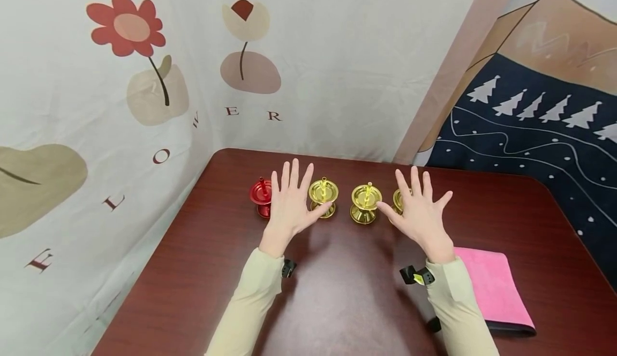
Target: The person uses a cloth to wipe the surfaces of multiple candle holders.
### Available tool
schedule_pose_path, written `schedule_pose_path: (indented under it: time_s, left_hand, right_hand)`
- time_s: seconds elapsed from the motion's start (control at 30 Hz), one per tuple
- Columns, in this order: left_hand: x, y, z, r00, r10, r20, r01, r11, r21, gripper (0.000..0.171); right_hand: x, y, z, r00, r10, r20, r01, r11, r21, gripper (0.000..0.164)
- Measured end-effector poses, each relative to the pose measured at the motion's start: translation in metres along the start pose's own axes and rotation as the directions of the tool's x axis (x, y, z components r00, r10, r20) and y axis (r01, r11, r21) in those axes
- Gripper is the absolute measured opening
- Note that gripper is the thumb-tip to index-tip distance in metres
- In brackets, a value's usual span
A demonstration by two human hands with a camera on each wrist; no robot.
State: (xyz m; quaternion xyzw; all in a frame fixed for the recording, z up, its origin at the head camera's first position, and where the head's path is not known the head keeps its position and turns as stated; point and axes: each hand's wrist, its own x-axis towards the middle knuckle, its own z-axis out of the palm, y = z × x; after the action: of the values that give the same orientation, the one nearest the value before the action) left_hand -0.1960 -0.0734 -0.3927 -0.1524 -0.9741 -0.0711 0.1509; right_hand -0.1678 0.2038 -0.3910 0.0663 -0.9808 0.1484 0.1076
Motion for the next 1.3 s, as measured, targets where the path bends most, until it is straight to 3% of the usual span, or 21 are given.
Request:
schedule_pose_path:
  time_s: [0.23,0.33,0.43,0.5,0.63,0.73,0.87,1.0,1.3]
  left_hand:
    - [0.001,0.002,0.004,0.999,0.028,-0.023,-0.029,0.997,-0.068,0.090]
    - [0.002,0.004,0.008,0.997,0.043,-0.057,-0.050,0.990,-0.129,0.087]
    - [0.004,0.007,0.012,0.988,0.064,-0.138,-0.094,0.972,-0.217,0.080]
    - [0.006,0.010,0.015,0.974,0.077,-0.214,-0.139,0.946,-0.294,0.072]
    - [0.008,0.016,0.022,0.928,0.090,-0.361,-0.242,0.882,-0.404,0.054]
    - [0.009,0.022,0.027,0.906,0.074,-0.416,-0.279,0.845,-0.457,0.046]
    - [0.009,0.030,0.032,0.902,0.033,-0.431,-0.278,0.807,-0.521,0.041]
    - [0.010,0.039,0.037,0.899,-0.002,-0.437,-0.284,0.759,-0.586,0.037]
    - [0.013,0.063,0.050,0.899,-0.012,-0.437,-0.351,0.576,-0.738,0.033]
  right_hand:
    - [-0.003,0.006,-0.011,0.995,-0.002,-0.104,0.009,0.997,0.070,0.078]
    - [-0.005,0.012,-0.016,0.979,-0.004,-0.202,0.028,0.993,0.114,0.072]
    - [-0.009,0.022,-0.021,0.953,0.003,-0.301,0.043,0.989,0.145,0.065]
    - [-0.013,0.029,-0.024,0.935,0.020,-0.354,0.043,0.985,0.168,0.061]
    - [-0.022,0.044,-0.028,0.893,0.075,-0.443,0.032,0.973,0.230,0.054]
    - [-0.030,0.057,-0.029,0.862,0.114,-0.495,0.022,0.965,0.260,0.048]
    - [-0.042,0.072,-0.028,0.833,0.167,-0.528,-0.018,0.961,0.275,0.044]
    - [-0.053,0.083,-0.027,0.829,0.232,-0.509,-0.086,0.952,0.294,0.043]
    - [-0.074,0.105,-0.027,0.838,0.324,-0.439,-0.204,0.932,0.299,0.043]
